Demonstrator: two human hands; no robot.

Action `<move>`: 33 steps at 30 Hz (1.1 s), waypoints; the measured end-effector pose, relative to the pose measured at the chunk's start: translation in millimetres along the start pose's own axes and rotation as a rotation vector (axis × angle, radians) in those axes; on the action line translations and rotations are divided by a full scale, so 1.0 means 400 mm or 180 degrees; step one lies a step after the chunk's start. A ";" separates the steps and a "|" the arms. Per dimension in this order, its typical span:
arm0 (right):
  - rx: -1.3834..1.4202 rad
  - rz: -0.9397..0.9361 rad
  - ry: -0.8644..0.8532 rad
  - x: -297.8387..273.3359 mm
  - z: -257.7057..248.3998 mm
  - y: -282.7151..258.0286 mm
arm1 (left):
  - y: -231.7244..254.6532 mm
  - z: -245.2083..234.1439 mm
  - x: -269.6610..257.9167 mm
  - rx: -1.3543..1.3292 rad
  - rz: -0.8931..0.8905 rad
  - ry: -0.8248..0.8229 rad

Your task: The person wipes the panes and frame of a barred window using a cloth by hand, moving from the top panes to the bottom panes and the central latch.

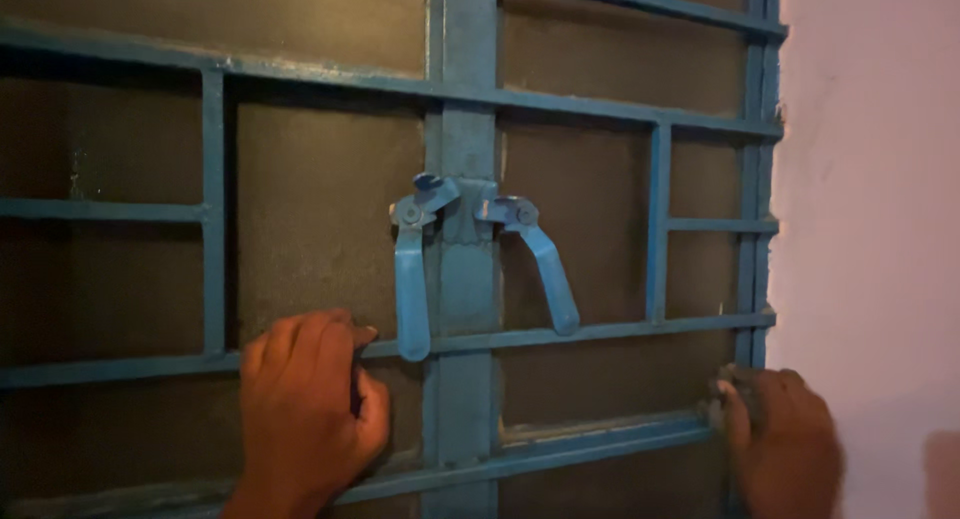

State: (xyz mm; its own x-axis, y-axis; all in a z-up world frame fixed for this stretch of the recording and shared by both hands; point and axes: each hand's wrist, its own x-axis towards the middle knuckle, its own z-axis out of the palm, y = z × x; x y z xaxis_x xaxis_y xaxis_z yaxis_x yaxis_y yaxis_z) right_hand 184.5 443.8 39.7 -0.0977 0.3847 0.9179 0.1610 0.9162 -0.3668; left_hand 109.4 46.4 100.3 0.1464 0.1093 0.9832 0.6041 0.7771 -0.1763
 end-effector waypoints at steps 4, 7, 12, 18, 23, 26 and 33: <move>-0.0136 0.0432 0.0289 -0.016 0.034 -0.028 | 0.002 0.002 -0.002 0.0003 -0.0086 -0.0111; -0.0214 0.0230 0.0223 -0.054 0.048 -0.062 | -0.001 0.004 0.004 -0.0070 -0.0021 -0.0021; 0.1193 -0.0376 -0.0154 -0.058 0.044 -0.041 | -0.004 0.007 -0.006 0.0002 -0.0015 -0.0039; 0.0271 -0.0877 0.0504 0.074 -0.050 0.004 | -0.011 0.018 -0.012 0.0270 -0.0218 -0.0446; 0.0095 -0.1291 0.0655 0.080 0.005 0.045 | -0.013 0.021 -0.008 0.0060 -0.0060 0.0029; 0.0019 -0.1081 -0.0011 0.034 -0.006 0.068 | -0.009 0.016 -0.015 0.0159 -0.0195 -0.0160; -0.0115 -0.0841 -0.0246 0.148 -0.104 0.019 | -0.007 0.016 -0.014 0.0163 -0.0128 -0.0140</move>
State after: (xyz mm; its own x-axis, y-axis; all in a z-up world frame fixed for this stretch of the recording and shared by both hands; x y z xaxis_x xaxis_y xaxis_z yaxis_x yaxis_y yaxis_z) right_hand 221.0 468.9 97.6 -0.2153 0.1414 0.9662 0.1547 0.9819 -0.1092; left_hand 101.8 47.4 95.7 0.0875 0.1037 0.9908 0.5679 0.8119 -0.1351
